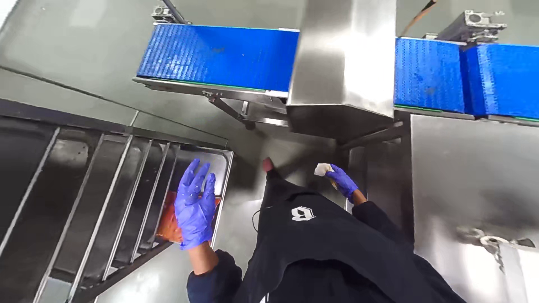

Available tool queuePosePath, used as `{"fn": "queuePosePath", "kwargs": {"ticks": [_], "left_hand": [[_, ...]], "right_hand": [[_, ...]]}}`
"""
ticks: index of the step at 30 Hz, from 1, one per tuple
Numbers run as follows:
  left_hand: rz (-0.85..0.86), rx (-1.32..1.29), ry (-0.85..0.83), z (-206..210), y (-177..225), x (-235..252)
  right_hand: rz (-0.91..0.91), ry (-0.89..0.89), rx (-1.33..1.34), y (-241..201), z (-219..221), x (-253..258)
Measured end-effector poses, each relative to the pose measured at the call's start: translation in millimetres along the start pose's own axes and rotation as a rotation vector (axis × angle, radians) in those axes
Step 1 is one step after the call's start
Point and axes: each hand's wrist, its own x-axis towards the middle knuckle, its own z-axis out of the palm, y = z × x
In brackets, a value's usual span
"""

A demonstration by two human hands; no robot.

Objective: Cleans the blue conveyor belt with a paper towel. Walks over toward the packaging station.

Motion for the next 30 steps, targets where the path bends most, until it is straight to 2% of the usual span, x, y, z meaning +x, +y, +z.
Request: {"fn": "queuePosePath", "kwargs": {"ticks": [3, 8, 10, 11, 14, 16, 18, 19, 21, 22, 24, 26, 28, 30], "left_hand": [[-0.081, -0.008, 0.001, -7.5, -43.5, 9.6], [-0.131, 0.029, -0.037, -23.9, -114.2, 44.0], [-0.14, 0.027, -0.066, -29.4, -133.0, 61.0], [-0.136, 0.029, -0.084, -32.5, -140.4, 70.3], [-0.126, 0.017, -0.149, -41.4, -163.8, 96.2], [-0.138, 0.022, -0.192, -49.0, -177.8, 107.6], [-0.162, 0.02, -0.216, -57.4, -189.0, 115.6], [-0.165, 0.029, -0.213, -60.6, -195.8, 118.0], [-0.172, 0.048, -0.201, -63.2, -210.2, 121.1], [-0.19, 0.058, -0.205, -63.4, -215.7, 121.1], [-0.238, 0.068, -0.223, -61.4, -221.2, 126.0], [-0.27, 0.064, -0.257, -57.3, -222.4, 134.1], [-0.259, 0.04, -0.284, -46.7, -219.6, 148.9], [-0.212, 0.013, -0.268, -37.9, -214.3, 169.3]], "right_hand": [[-0.08, -0.161, -0.164, -38.9, 50.3, 41.3], [-0.146, -0.389, -0.242, -127.7, 177.6, 100.7], [-0.196, -0.413, -0.256, -169.9, 214.3, 122.6], [-0.223, -0.371, -0.257, -193.3, 226.1, 134.5], [-0.287, -0.029, -0.195, -263.3, 230.5, 168.9], [-0.34, 0.355, -0.153, -291.9, 216.0, 179.1], [-0.395, 0.777, -0.259, -303.2, 190.3, 207.4], [-0.329, 0.924, -0.373, -304.3, 173.0, 227.3], [-0.133, 1.071, -0.557, -298.8, 150.9, 267.2], [-0.11, 1.078, -0.615, -291.8, 153.5, 283.2], [-0.225, 0.989, -0.629, -296.9, 190.3, 295.6], [-0.382, 0.789, -0.631, -315.2, 255.6, 296.2], [-0.484, 0.554, -0.752, -331.2, 317.7, 306.4], [-0.57, 0.407, -0.925, -340.5, 344.1, 320.6]]}}
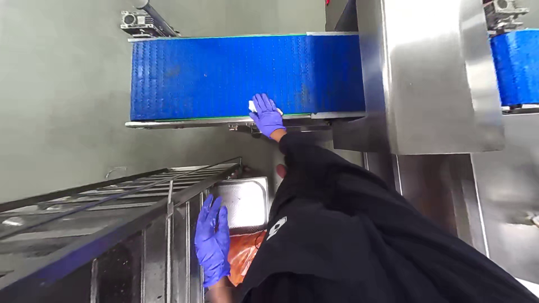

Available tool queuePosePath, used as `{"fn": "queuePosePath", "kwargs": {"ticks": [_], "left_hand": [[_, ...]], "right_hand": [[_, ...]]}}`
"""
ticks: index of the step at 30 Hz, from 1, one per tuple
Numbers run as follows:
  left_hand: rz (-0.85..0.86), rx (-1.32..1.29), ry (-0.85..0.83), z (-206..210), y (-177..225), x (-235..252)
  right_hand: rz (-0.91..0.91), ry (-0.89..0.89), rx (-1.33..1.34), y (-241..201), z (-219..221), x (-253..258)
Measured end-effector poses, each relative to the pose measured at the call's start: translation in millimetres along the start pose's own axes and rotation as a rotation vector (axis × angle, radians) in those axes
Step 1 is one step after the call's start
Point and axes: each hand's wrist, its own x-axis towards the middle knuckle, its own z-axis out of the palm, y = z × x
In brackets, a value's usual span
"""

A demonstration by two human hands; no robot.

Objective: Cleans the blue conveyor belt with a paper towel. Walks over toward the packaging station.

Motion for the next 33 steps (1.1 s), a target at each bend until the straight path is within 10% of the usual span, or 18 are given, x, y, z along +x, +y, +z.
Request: {"fn": "queuePosePath", "kwargs": {"ticks": [9, 14, 17, 25, 33], "left_hand": [[-0.153, -0.008, 0.042, 2.7, -6.8, 1.9], [-0.204, 0.06, 0.01, 2.1, -7.1, 12.1], [-0.149, 0.045, -0.013, 3.8, 7.8, 35.7], [-0.223, 0.005, -0.013, 14.1, -4.7, 18.8], [-0.184, 0.029, -0.04, 15.6, 10.8, 46.6]], "right_hand": [[0.823, 0.425, -0.101, 185.2, -88.4, 31.9], [0.126, 0.087, 0.056, -15.7, -2.1, 50.4], [-0.18, -0.118, 0.001, -50.7, 24.8, 66.3], [0.919, 0.434, -0.112, 208.3, -118.5, 106.5], [-0.129, -0.141, 0.054, -72.6, 28.5, 73.0]]}}
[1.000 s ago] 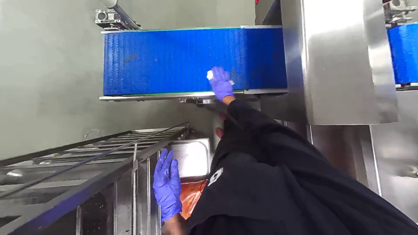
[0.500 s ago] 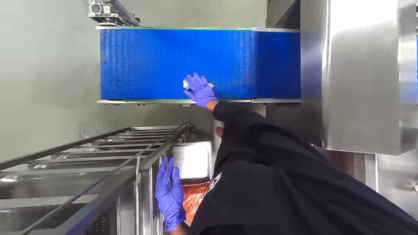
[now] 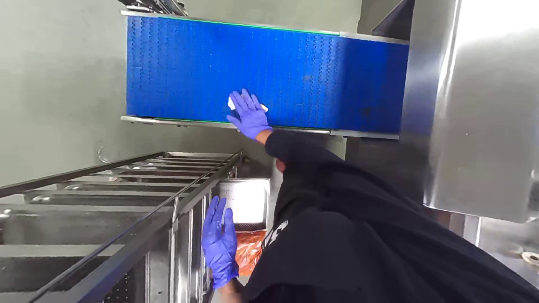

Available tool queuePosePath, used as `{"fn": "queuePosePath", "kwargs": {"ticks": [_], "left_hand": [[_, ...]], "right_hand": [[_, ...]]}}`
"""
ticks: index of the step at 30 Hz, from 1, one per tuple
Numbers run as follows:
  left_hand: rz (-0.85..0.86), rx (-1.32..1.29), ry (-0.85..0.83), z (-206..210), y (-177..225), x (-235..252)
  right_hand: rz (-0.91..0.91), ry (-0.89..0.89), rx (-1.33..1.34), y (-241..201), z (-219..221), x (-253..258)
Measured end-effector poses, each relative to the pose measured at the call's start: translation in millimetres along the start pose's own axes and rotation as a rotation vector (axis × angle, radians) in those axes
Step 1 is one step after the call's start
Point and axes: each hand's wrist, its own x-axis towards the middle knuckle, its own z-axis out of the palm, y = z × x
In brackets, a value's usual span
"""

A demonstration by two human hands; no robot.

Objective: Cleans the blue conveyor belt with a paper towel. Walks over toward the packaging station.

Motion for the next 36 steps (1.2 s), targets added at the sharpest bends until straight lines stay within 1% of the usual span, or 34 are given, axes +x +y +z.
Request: {"fn": "queuePosePath", "kwargs": {"ticks": [1, 2, 3, 4, 6, 8, 9, 10, 11, 12, 13, 14, 15, 16, 17, 18, 19, 20, 21, 22, 24, 25, 26, 27, 28, 29, 30, 31, 32, 33, 34, 35, 36], "left_hand": [[0.031, -0.025, 0.005, 0.8, 4.2, 3.8], [0.054, -0.059, 0.012, 3.8, 6.7, 5.9], [0.069, -0.08, 0.009, 7.8, 6.8, 6.5], [0.067, -0.076, -0.01, 10.7, 5.7, 4.0], [0.041, -0.048, -0.051, 14.0, 1.8, -3.4], [0.018, -0.035, -0.057, 12.4, -3.0, -9.4], [0.013, -0.034, -0.054, 11.1, -5.9, -11.6], [0.01, -0.031, -0.043, 11.3, -8.5, -12.6], [0.003, -0.027, -0.037, 11.0, -10.4, -14.1], [-0.007, -0.021, -0.035, 10.6, -11.4, -15.1], [-0.013, -0.014, -0.035, 9.7, -12.1, -14.2], [-0.013, -0.007, -0.033, 9.8, -12.0, -12.1], [-0.011, 0.001, -0.032, 10.9, -10.2, -10.5], [0.0, 0.003, -0.032, 10.8, -8.0, -8.9], [0.021, -0.004, -0.026, 11.3, -5.1, -6.5], [0.043, -0.014, -0.016, 11.0, -2.9, -2.1], [0.051, -0.027, -0.009, 10.8, -0.3, 0.2], [0.049, -0.036, -0.006, 10.3, 2.0, 0.2], [0.037, -0.035, -0.007, 9.1, 3.1, -1.0], [0.014, -0.032, -0.006, 9.4, 2.3, -4.5], [-0.026, -0.016, 0.009, 9.4, -6.2, -19.1], [-0.051, -0.007, 0.016, 8.0, -12.2, -26.9], [-0.079, -0.003, 0.026, 7.3, -17.7, -34.1], [-0.104, 0.002, 0.038, 7.5, -23.1, -40.8], [-0.12, 0.011, 0.051, 7.5, -29.1, -47.2], [-0.124, 0.016, 0.062, 7.2, -34.3, -52.6], [-0.118, 0.021, 0.07, 7.7, -37.3, -53.0], [-0.106, 0.028, 0.075, 8.1, -37.3, -49.4], [-0.092, 0.037, 0.07, 6.9, -34.8, -44.7], [-0.08, 0.042, 0.056, 4.8, -29.5, -38.5], [-0.076, 0.039, 0.04, 2.4, -21.9, -31.5], [-0.068, 0.033, 0.032, 0.5, -14.8, -24.2], [-0.056, 0.027, 0.025, -0.5, -8.9, -17.9]], "right_hand": [[-0.036, -0.021, -0.027, 5.7, 0.2, -12.3], [0.0, 0.01, -0.037, 23.8, -9.4, -29.4], [0.101, 0.08, -0.053, 51.4, -24.6, -49.5], [0.252, 0.169, -0.073, 86.7, -42.1, -71.9], [0.619, 0.379, -0.128, 169.6, -83.5, -107.2], [1.037, 0.555, -0.14, 244.1, -131.5, -119.6], [1.228, 0.619, -0.12, 265.5, -151.5, -114.6], [1.339, 0.673, -0.119, 276.3, -161.5, -99.7], [1.341, 0.694, -0.142, 274.5, -158.7, -80.7], [1.227, 0.678, -0.171, 257.1, -145.6, -58.8], [1.043, 0.611, -0.132, 221.7, -126.6, -37.5], [0.829, 0.512, -0.092, 175.6, -103.5, -19.9], [0.591, 0.391, -0.062, 126.6, -78.4, -10.4], [0.362, 0.268, -0.043, 81.8, -52.6, -11.4], [0.165, 0.136, -0.032, 47.6, -31.7, -19.1], [0.017, 0.021, -0.033, 27.7, -16.6, -25.3], [-0.063, -0.063, -0.051, 24.1, -12.3, -29.4], [-0.066, -0.056, -0.051, 35.6, -20.0, -31.8], [0.015, 0.033, -0.061, 60.6, -36.7, -31.2], [0.167, 0.17, -0.086, 98.7, -60.2, -26.6], [0.567, 0.428, -0.105, 191.5, -119.3, -16.1], [0.757, 0.494, -0.11, 234.2, -146.7, -7.8], [0.904, 0.547, -0.111, 264.8, -166.6, 6.0], [0.995, 0.582, -0.101, 278.1, -175.9, 26.8], [1.019, 0.59, -0.087, 270.9, -174.2, 49.9], [0.967, 0.573, -0.089, 244.9, -163.2, 73.2], [0.841, 0.538, -0.065, 209.1, -143.9, 99.3], [0.658, 0.49, -0.034, 167.0, -117.9, 122.4], [0.456, 0.417, -0.024, 121.1, -87.9, 135.0], [0.297, 0.329, -0.007, 76.2, -57.9, 136.3], [0.162, 0.237, 0.0, 37.3, -31.4, 126.1], [0.05, 0.139, -0.005, 9.1, -10.5, 107.7], [-0.044, 0.045, -0.024, -6.2, 3.5, 84.1]]}}
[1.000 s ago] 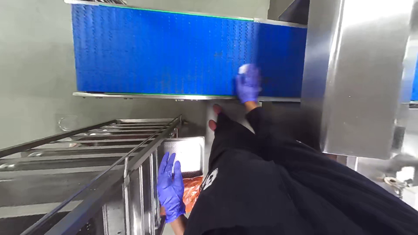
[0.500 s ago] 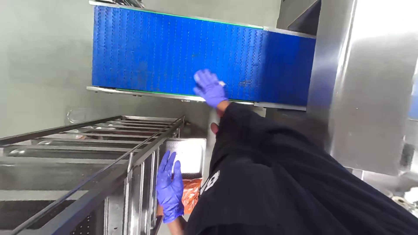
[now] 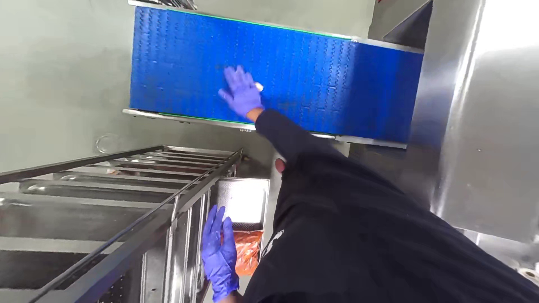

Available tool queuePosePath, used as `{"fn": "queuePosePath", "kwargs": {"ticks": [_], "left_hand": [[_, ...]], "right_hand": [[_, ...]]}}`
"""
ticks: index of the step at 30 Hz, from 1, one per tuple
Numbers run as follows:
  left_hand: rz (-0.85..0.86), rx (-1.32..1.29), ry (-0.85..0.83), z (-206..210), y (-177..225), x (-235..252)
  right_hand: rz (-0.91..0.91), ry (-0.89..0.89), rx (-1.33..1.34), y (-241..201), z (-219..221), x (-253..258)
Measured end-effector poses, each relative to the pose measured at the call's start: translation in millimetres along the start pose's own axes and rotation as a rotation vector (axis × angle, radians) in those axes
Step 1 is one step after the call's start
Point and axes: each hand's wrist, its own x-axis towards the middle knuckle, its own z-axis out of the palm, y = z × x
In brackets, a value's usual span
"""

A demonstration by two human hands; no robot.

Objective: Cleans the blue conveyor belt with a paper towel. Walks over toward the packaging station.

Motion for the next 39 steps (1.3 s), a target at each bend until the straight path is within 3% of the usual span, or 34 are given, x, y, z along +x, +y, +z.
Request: {"fn": "queuePosePath", "kwargs": {"ticks": [2, 4, 7, 9, 11, 13, 16, 19, 21, 22, 24, 29, 32, 34, 36, 39], "left_hand": [[0.038, -0.027, -0.001, 0.8, 6.3, 4.0], [0.049, -0.057, -0.009, 4.7, 2.1, 1.2], [0.003, -0.062, -0.041, 7.7, -7.6, -5.5], [0.003, -0.05, -0.043, 7.6, -13.4, -9.5], [0.016, -0.041, -0.041, 8.6, -16.0, -10.7], [0.011, -0.043, -0.058, 10.2, -15.1, -10.2], [0.046, -0.049, -0.088, 13.5, -8.6, -7.7], [0.063, -0.037, -0.109, 14.4, 3.4, 0.5], [0.065, -0.027, -0.123, 11.6, 12.5, 6.2], [0.066, -0.033, -0.121, 10.3, 14.6, 8.0], [0.078, -0.05, -0.105, 10.1, 13.5, 11.2], [0.066, -0.03, -0.071, 12.3, 3.1, 2.7], [0.016, 0.005, -0.079, 11.9, -2.7, -5.6], [-0.009, 0.005, -0.1, 12.7, -8.9, -11.7], [-0.018, 0.009, -0.127, 12.9, -11.5, -11.0], [0.021, 0.012, -0.11, 11.5, -4.6, 1.2]], "right_hand": [[-0.086, -0.106, -0.039, 1.8, -0.6, -63.4], [0.062, -0.046, -0.069, 43.6, -32.2, -128.1], [0.538, 0.221, -0.163, 166.3, -90.6, -191.1], [0.92, 0.407, -0.224, 244.0, -125.3, -207.2], [1.144, 0.5, -0.234, 264.6, -143.7, -188.6], [1.055, 0.516, -0.176, 223.8, -131.2, -139.6], [0.58, 0.333, -0.02, 104.3, -70.1, -73.0], [0.08, 0.023, 0.013, 2.7, -14.1, -67.4], [-0.116, -0.118, -0.005, -9.2, 2.1, -73.5], [-0.116, -0.132, -0.004, 0.5, -5.6, -77.7], [0.073, -0.003, -0.006, 51.7, -39.3, -87.5], [0.939, 0.526, -0.1, 259.8, -153.0, -136.6], [1.311, 0.619, -0.089, 321.8, -193.5, -132.5], [1.272, 0.628, -0.081, 314.0, -193.5, -92.9], [1.008, 0.544, -0.069, 270.0, -172.8, -36.7], [0.528, 0.37, -0.04, 159.9, -104.4, 25.5]]}}
